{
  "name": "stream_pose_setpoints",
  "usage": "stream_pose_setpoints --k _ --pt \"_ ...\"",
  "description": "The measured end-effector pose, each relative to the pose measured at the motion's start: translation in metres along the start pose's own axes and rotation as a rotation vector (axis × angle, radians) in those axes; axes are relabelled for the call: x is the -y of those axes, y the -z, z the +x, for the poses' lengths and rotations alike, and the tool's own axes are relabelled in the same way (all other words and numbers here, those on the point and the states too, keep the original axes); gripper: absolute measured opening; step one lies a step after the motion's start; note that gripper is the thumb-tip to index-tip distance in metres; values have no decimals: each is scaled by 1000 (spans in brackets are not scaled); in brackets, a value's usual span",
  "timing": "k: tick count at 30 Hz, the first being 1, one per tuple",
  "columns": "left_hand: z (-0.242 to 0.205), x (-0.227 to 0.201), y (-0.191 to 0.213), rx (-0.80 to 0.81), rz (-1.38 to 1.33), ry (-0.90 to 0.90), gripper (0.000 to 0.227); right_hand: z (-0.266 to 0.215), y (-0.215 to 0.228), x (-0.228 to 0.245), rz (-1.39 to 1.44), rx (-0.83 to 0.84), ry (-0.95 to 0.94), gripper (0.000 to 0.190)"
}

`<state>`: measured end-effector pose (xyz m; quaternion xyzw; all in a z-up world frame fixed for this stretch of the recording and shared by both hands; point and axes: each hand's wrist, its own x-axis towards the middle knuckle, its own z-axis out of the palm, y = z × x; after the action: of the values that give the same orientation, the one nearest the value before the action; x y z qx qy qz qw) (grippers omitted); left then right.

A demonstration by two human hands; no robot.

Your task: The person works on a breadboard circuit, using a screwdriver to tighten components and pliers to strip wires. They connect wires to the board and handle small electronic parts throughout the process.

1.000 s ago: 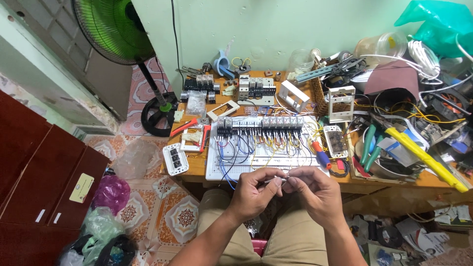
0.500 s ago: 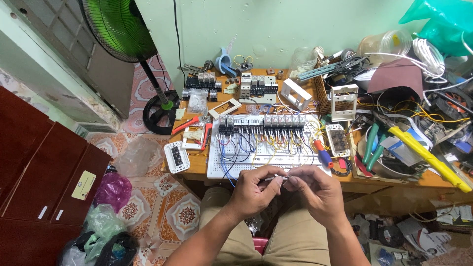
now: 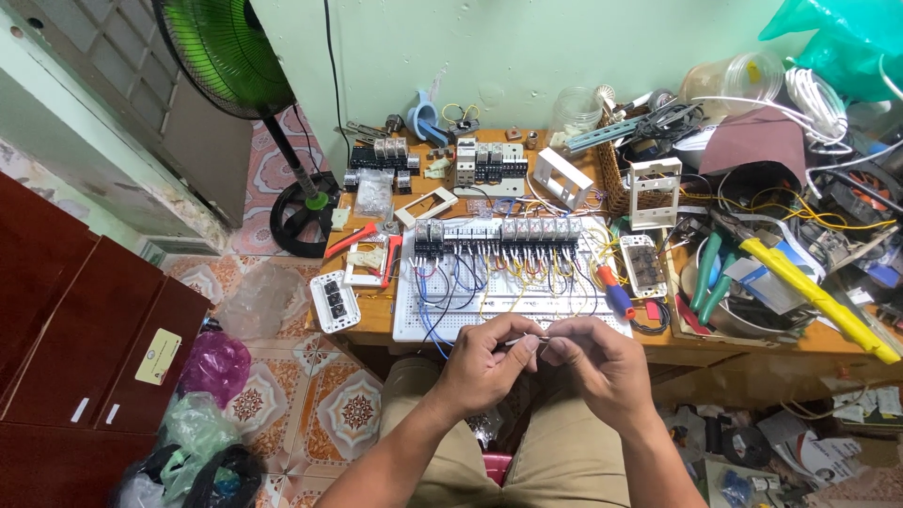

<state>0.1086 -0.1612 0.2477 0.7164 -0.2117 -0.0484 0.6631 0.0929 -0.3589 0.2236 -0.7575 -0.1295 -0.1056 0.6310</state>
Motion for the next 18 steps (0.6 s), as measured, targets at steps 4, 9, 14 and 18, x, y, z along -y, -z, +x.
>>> stream_pose_setpoints --k 4,9,14,18 --pt "0 -1 1 28 7 -26 21 0 -1 3 11 2 -40 10" --pt "0 -2 2 52 12 -53 17 4 1 6 109 61 -98 11" --pt "-4 13 3 113 82 -122 19 6 4 4 255 124 -268 14" --pt "-5 15 6 148 122 -141 23 6 4 1 256 152 -323 13"
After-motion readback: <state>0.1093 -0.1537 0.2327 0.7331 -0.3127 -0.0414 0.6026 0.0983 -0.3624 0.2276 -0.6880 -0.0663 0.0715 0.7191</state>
